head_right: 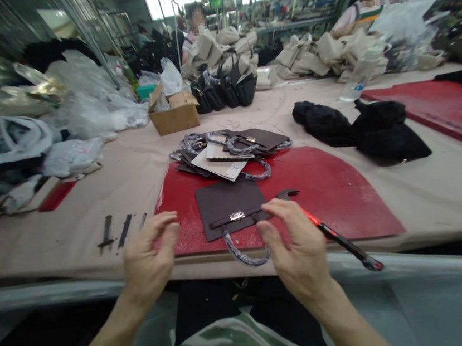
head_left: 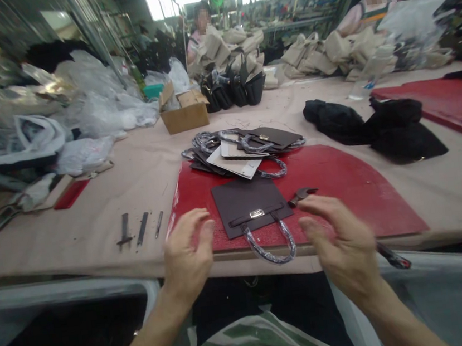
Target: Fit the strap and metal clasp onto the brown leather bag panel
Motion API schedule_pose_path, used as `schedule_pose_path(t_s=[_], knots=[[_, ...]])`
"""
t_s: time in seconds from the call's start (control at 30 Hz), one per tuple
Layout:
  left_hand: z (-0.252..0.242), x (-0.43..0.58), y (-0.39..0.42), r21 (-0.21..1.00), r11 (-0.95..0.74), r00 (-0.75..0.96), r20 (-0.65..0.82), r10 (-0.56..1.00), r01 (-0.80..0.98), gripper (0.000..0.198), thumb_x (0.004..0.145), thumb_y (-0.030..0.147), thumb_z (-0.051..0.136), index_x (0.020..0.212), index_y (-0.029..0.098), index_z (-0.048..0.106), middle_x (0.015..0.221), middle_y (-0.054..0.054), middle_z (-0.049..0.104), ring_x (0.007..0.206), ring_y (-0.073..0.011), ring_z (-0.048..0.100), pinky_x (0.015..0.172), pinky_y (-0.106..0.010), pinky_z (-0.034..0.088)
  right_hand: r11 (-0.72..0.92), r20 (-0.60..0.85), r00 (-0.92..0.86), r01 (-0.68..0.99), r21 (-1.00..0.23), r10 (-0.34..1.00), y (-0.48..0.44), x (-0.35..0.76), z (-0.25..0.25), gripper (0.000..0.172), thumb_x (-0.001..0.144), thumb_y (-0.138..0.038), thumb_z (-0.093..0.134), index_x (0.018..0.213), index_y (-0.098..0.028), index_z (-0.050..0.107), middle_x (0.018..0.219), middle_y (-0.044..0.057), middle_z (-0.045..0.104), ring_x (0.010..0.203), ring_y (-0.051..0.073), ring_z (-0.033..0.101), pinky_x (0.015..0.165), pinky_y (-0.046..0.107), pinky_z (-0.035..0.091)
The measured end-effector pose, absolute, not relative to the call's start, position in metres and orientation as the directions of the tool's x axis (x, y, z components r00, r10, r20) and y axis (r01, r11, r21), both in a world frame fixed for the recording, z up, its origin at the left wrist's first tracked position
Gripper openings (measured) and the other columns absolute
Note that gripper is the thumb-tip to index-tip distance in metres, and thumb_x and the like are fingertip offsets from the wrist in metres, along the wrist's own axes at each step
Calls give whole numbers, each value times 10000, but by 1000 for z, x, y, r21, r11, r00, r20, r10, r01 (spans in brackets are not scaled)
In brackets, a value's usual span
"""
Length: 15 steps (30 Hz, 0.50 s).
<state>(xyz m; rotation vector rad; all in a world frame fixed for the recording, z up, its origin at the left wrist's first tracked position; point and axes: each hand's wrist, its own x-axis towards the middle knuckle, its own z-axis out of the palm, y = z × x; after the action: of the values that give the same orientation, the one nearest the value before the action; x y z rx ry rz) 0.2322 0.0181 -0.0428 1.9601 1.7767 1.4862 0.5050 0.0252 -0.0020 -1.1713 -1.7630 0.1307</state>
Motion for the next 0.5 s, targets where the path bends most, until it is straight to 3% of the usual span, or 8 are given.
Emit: schedule_pose_path(t_s=[0.17,0.3,0.4,0.5], knots=[[-116,244,42,686,-190,-147,401,904,702,240,915,284,587,1114,185,677,1198,-134,671,1157,-282,623,1045,-456,514,534,396,-393,766,-359,830,30,519,-101,410,885,-512,606,1142,-200,667,1300,150,613,1179,312,567,965,505,476],[-139,238,46,672,-139,-157,360,920,727,258,907,241,579,1140,190,679,1240,-150,643,1196,-305,593,1076,-494,486,643,504,-480,735,-215,718,25,528,-144,290,921,-467,550,1012,-230,689,1278,107,621,1152,307,554,950,493,450],[-140,221,46,660,-120,-191,380,905,742,246,917,220,566,1135,198,679,1229,-144,644,1171,-293,599,1055,-481,494,678,567,-475,703,-215,673,31,525,-161,325,929,-492,527,811,-233,684,1203,103,644,1070,300,572,929,475,454],[-138,190,43,643,-32,-288,386,876,765,221,931,188,523,1080,198,686,1154,-131,666,1113,-269,617,1025,-449,500,692,568,-484,685,-227,666,36,521,-173,368,910,-556,520,781,-255,687,1103,94,667,1020,299,578,907,474,454]])
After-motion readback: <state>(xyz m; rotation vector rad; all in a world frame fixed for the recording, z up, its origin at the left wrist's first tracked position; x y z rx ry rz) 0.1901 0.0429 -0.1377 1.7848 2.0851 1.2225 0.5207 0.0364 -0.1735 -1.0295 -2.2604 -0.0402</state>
